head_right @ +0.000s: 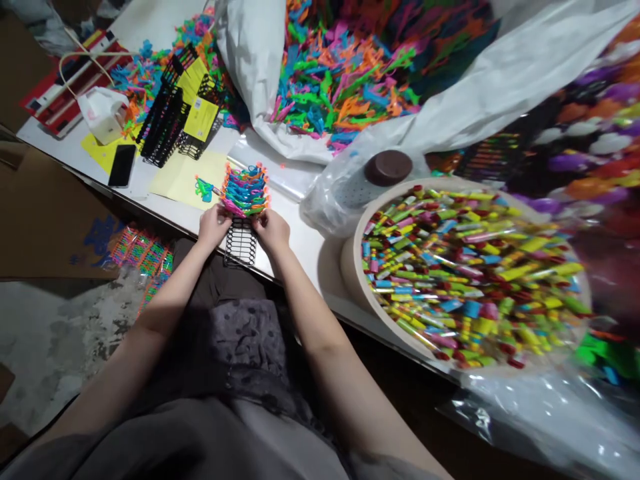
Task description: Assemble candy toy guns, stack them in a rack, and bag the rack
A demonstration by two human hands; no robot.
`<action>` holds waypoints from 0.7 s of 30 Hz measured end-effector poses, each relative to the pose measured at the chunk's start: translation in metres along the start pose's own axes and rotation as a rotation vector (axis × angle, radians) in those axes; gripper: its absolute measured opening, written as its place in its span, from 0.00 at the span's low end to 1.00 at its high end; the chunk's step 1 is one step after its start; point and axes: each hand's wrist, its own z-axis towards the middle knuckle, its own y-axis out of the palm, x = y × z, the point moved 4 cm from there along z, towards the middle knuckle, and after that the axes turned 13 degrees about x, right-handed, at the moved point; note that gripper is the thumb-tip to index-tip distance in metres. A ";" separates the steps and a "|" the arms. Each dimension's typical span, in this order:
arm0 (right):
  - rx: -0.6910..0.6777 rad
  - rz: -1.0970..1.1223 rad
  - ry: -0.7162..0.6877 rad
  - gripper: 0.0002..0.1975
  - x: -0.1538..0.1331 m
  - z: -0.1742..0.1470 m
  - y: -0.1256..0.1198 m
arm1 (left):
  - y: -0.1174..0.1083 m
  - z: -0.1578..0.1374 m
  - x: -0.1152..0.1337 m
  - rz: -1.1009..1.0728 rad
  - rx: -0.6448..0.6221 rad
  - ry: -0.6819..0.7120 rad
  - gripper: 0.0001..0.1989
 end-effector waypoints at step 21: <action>0.002 0.022 0.057 0.13 -0.006 -0.001 -0.008 | -0.035 0.018 -0.031 0.426 0.021 0.029 0.08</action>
